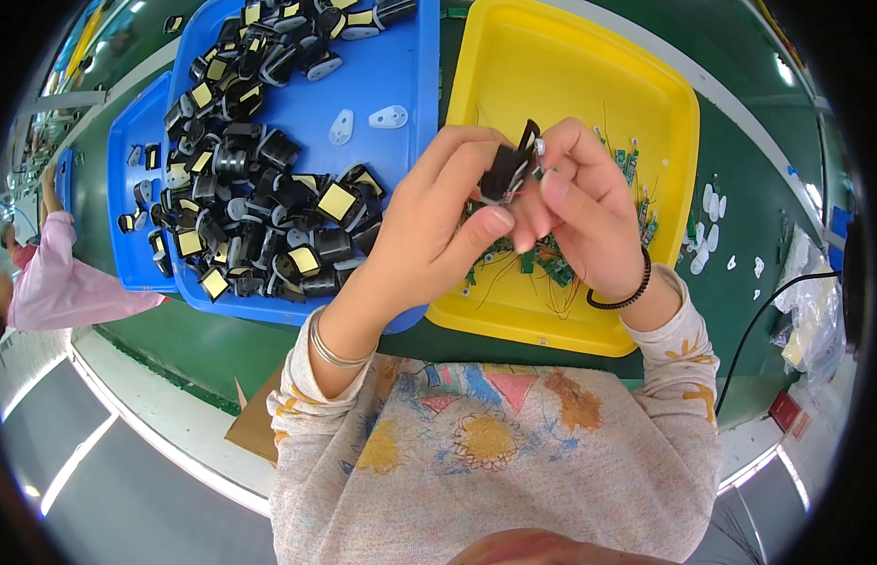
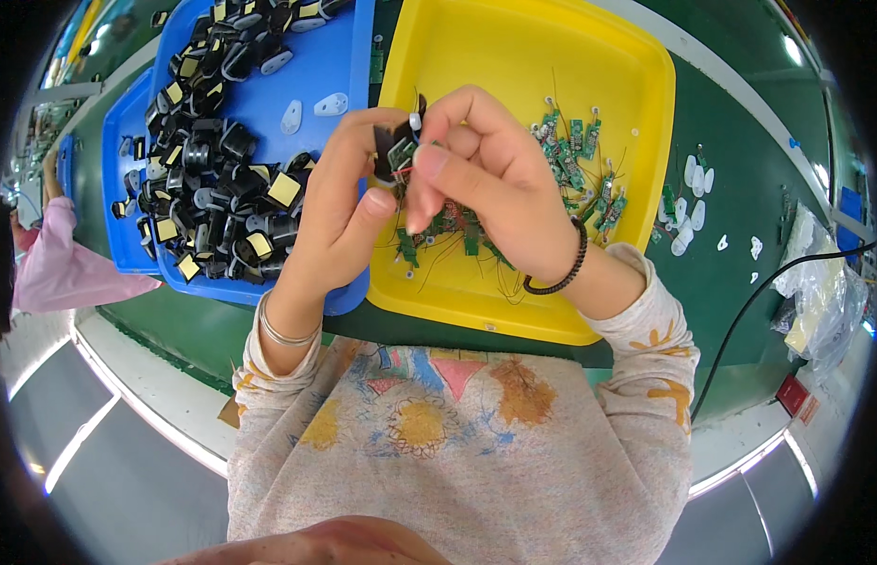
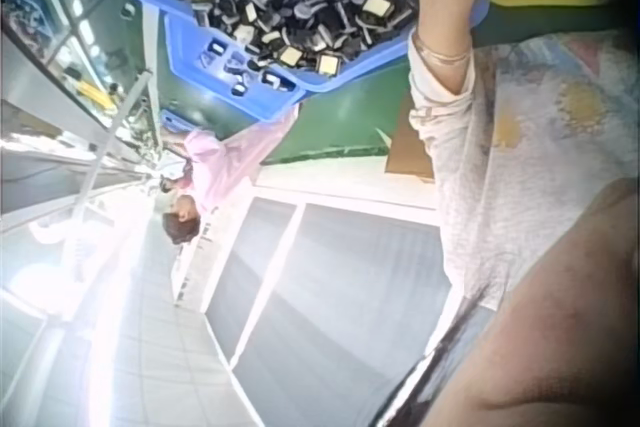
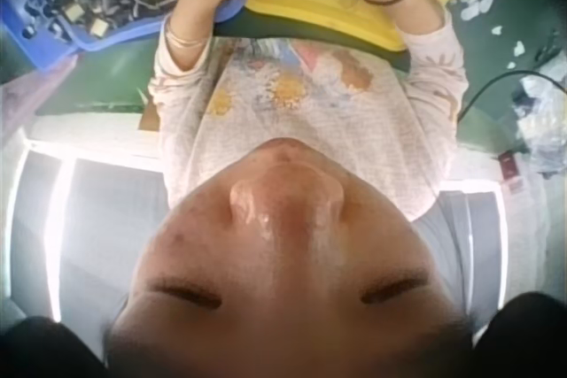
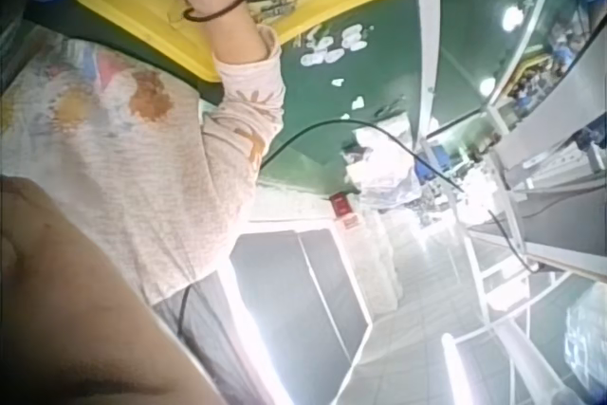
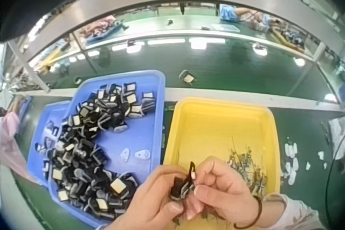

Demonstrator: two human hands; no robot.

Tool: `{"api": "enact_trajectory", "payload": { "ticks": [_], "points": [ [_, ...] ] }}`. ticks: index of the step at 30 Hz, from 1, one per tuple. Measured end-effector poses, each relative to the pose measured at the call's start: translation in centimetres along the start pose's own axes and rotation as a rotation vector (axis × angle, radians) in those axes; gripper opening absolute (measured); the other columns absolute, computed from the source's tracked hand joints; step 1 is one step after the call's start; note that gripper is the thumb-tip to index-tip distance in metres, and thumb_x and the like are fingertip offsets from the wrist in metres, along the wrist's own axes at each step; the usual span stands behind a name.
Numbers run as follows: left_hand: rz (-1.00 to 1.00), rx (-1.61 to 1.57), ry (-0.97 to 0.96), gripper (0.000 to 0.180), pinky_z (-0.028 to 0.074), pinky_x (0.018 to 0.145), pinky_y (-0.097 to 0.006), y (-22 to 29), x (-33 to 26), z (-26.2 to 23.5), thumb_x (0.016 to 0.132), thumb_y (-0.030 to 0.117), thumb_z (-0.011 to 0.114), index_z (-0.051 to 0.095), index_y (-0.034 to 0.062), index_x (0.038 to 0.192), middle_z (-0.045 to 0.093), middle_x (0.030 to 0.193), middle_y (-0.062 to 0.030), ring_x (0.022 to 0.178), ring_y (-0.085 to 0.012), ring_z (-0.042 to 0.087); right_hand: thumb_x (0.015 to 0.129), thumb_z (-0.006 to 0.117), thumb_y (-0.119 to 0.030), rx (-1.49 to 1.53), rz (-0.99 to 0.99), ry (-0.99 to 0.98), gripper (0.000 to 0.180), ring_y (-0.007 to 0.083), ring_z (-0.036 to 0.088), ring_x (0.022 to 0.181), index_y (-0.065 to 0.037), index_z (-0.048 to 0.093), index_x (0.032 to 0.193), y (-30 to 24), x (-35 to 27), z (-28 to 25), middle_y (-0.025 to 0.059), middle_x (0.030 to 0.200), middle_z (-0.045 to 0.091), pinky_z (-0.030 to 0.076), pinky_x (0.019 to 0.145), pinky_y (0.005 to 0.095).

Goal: The person repeatedly picks small black plastic housings from a blue bin and green circuit boards from a yellow bin, then inserts the boards into the housings by hand. The assembled units are placed back into the blue bin. The process is continuous and repetitive throughout the clip.

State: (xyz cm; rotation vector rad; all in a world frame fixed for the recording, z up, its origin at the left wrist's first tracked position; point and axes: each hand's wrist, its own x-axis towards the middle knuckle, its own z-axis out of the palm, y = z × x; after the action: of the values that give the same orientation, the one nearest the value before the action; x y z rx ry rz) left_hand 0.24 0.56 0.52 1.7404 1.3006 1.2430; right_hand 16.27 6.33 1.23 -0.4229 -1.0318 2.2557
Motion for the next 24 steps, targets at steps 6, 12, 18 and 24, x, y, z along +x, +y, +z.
{"api": "enact_trajectory", "payload": {
  "ticks": [6,12,18,24],
  "points": [
    [-0.007,-0.207,0.054,0.024,0.046,0.068,-0.028,-0.7,-0.2,0.5,0.078,0.013,0.06,0.052,0.0008,0.097,0.049,0.102,-0.0123,0.084,-0.0202,0.054,0.087,0.046,-0.01,0.158,0.031,0.054,0.011,0.0114,0.045,0.062,-0.005,0.041,0.096,-0.7,0.0,-0.3,0.0032,0.073,0.044,0.036,0.059,0.0219],
    [-0.197,-0.457,0.301,0.02,0.045,0.073,-0.026,-0.8,-0.4,0.3,0.079,0.014,0.061,0.053,-0.0006,0.09,0.054,0.093,-0.0066,0.083,-0.0127,0.053,0.087,0.047,-0.01,-0.31,-0.13,0.066,0.009,0.0093,0.044,0.067,-0.003,0.047,0.091,-1.2,-0.3,-1.5,0.0032,0.078,0.047,0.037,0.061,0.0215],
    [-0.213,-0.492,0.212,0.028,0.048,0.07,-0.025,-0.2,-0.5,1.1,0.07,0.006,0.07,0.056,-0.0018,0.092,0.058,0.094,-0.0072,0.082,-0.0125,0.057,0.078,0.058,0.003,-0.577,-0.35,0.078,0.025,0.0118,0.054,0.09,0.001,0.054,0.102,-0.3,-0.4,-0.1,0.0066,0.096,0.057,0.042,0.077,0.0224],
    [-0.26,-0.52,0.214,0.03,0.048,0.074,-0.027,0.4,-0.7,1.4,0.07,0.002,0.069,0.057,-0.0019,0.098,0.059,0.095,-0.0083,0.087,-0.0138,0.057,0.074,0.063,0.004,-0.581,-0.382,0.184,0.022,0.0111,0.055,0.084,0.002,0.057,0.095,0.0,-0.6,-0.6,0.0066,0.092,0.058,0.043,0.072,0.0223]
  ]
}}
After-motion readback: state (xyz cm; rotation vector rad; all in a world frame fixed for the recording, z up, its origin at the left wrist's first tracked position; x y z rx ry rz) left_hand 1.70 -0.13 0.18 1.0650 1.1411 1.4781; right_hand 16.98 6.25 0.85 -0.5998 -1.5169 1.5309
